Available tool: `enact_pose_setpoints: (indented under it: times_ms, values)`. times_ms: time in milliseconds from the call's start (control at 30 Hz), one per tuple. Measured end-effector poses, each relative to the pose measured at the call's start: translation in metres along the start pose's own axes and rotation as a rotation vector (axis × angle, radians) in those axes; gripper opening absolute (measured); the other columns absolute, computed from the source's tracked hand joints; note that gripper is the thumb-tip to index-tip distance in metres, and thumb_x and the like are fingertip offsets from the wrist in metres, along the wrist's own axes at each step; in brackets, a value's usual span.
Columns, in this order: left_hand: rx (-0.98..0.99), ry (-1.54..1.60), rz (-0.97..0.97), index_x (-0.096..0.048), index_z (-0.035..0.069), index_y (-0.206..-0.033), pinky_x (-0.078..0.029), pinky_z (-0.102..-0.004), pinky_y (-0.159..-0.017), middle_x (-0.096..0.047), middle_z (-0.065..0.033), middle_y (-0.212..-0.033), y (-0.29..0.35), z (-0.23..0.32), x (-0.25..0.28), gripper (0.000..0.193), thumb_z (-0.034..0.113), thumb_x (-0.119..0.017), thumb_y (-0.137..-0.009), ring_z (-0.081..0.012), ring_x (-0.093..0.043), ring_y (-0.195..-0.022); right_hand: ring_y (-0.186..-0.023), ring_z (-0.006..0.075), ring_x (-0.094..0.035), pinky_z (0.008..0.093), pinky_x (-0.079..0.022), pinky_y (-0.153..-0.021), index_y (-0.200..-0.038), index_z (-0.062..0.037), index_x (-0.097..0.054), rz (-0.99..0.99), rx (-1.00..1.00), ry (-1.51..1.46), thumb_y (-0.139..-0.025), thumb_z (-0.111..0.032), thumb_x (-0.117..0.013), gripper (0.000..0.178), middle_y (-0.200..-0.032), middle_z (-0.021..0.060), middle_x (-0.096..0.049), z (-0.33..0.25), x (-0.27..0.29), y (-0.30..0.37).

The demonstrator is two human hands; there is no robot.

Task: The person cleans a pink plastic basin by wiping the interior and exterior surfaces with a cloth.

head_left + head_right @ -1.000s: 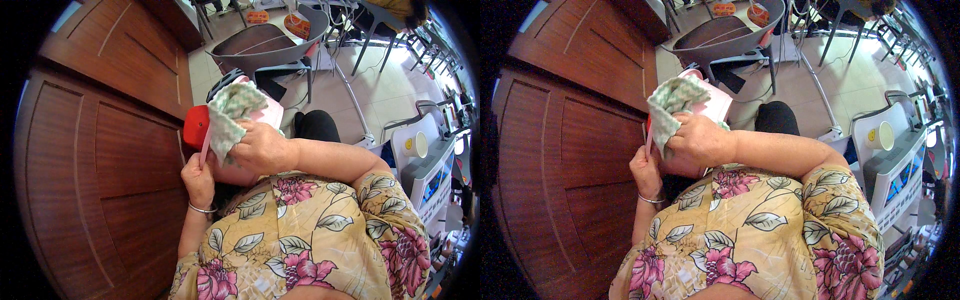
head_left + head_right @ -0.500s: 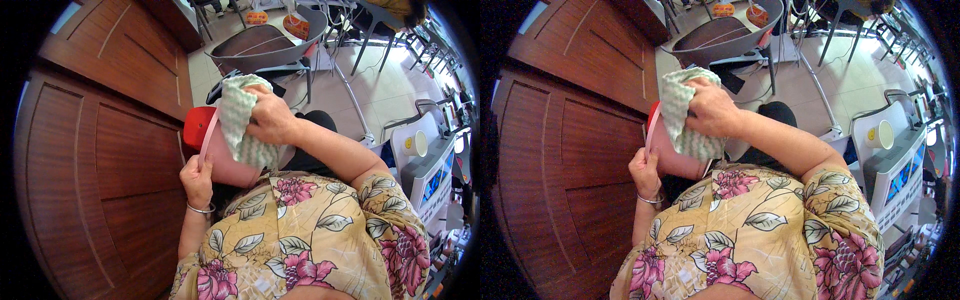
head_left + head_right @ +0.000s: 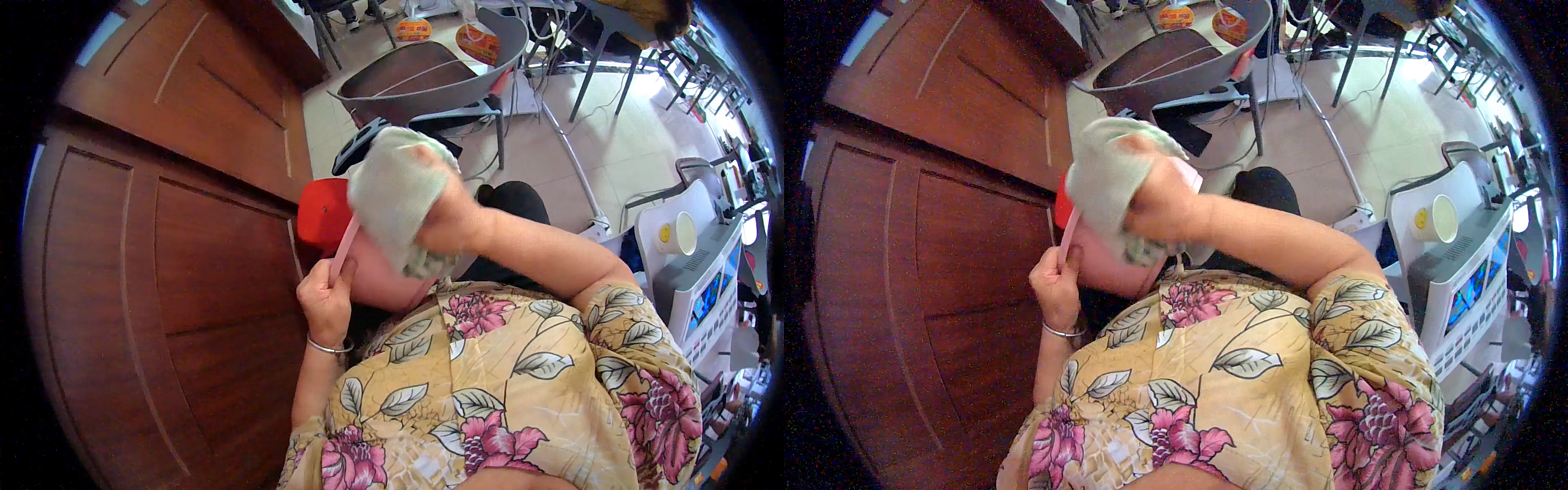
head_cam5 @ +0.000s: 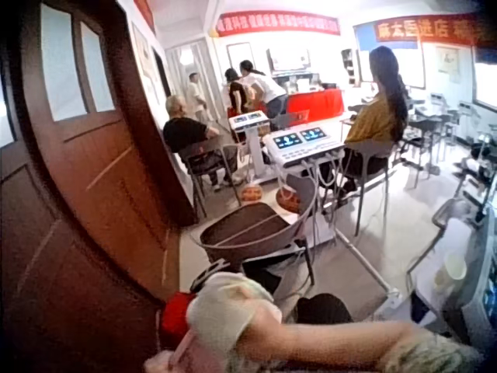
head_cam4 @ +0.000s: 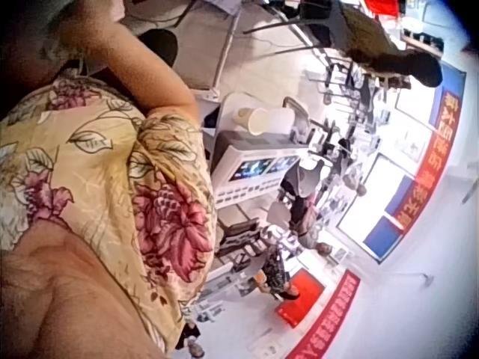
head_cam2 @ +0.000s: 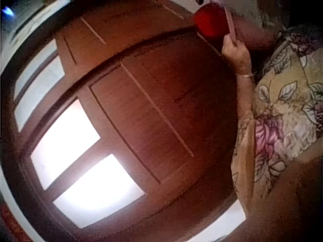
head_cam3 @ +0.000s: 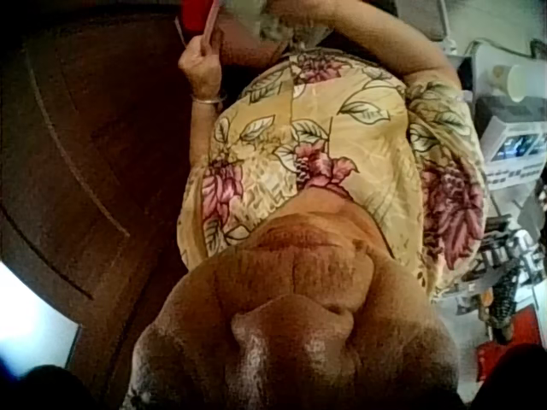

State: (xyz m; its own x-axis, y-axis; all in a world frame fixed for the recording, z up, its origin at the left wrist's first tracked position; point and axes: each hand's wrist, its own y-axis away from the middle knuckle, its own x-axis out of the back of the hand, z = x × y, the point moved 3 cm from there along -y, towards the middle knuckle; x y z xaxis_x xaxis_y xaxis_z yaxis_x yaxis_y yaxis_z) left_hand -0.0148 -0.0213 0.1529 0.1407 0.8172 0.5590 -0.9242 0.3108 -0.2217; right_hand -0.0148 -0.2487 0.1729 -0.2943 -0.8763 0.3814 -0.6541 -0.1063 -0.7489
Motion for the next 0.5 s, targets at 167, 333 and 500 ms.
enact_pose_setpoints:
  times_ms: [167, 333, 500]
  values:
    - [-0.110, 0.165, 0.084, -0.062, -0.002, -0.088, -0.045, -0.0248, -0.061, -0.056, -0.0020, -0.067, 0.003, -0.004, -0.002, 0.007, -0.003, -0.061, -0.081, -0.0096, -0.053, -0.064, -0.110, 0.0336, -0.051, 0.0423, -0.048, -0.089, -0.101, -0.0127, -0.062, -0.199, 0.312, 0.367, -0.061, -0.014, -0.069, 0.041, -0.112, 0.0053, -0.057, -0.021, -0.019, -0.008]
    - [-0.051, 0.020, 0.011, -0.063, -0.002, -0.084, -0.040, -0.0258, -0.056, -0.051, -0.0002, -0.064, 0.004, -0.017, 0.010, 0.005, 0.001, -0.065, -0.081, -0.0088, -0.044, -0.060, -0.103, 0.0293, -0.055, 0.0389, -0.048, -0.087, -0.100, -0.0115, -0.062, -0.136, 0.209, 0.314, -0.077, -0.022, -0.067, 0.025, -0.105, 0.0065, -0.059, 0.017, -0.007, -0.010]
    - [-0.007, 0.306, 0.057, -0.062, -0.001, -0.077, -0.034, -0.0233, -0.053, -0.046, 0.0054, -0.064, 0.003, -0.022, 0.025, 0.011, 0.006, -0.067, -0.085, -0.0053, -0.039, -0.059, -0.098, 0.0336, -0.055, 0.0376, -0.046, -0.084, -0.097, -0.0021, -0.057, -0.124, -0.225, 0.061, -0.087, -0.016, -0.060, 0.018, -0.100, 0.0139, -0.059, 0.101, 0.024, -0.001]
